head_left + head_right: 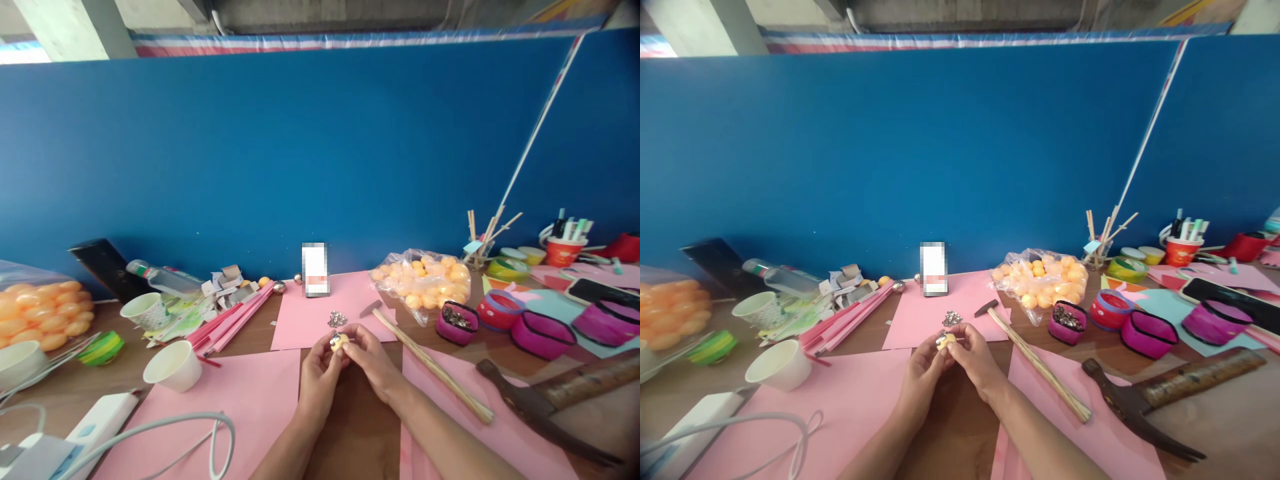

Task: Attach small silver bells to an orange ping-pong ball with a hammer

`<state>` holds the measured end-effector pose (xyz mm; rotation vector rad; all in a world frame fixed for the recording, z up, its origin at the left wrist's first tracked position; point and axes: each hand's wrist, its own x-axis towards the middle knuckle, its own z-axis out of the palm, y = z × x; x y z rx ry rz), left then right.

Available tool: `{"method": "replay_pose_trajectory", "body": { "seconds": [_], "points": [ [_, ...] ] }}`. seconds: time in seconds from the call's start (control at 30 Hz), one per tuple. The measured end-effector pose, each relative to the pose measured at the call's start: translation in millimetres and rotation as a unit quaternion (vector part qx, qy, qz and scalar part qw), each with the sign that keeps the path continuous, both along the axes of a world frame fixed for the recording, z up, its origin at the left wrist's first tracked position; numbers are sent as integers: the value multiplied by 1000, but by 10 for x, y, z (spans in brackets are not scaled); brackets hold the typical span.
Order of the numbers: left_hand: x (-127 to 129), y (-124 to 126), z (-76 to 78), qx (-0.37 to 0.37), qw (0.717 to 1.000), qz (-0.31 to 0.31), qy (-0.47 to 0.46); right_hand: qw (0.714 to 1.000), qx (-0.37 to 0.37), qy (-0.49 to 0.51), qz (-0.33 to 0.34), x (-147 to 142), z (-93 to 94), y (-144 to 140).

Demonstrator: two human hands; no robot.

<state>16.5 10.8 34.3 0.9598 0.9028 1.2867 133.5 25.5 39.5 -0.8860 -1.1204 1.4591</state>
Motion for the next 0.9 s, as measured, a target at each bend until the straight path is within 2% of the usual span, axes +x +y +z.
{"method": "replay_pose_trajectory", "body": {
  "seconds": [0.23,0.5,0.77,0.9],
  "points": [
    [2,-18,15,17,1000,2,-6,1000,21,11,6,-24,2,-12],
    [-3,-4,-13,-11,997,9,-71,996,72,-53,4,-39,-10,-13],
    [-11,9,-11,-41,991,11,-130,995,77,-61,3,-44,-17,-15],
    [-21,14,-6,-50,990,7,-131,992,99,-82,-13,-48,-28,-16]
  ]
}}
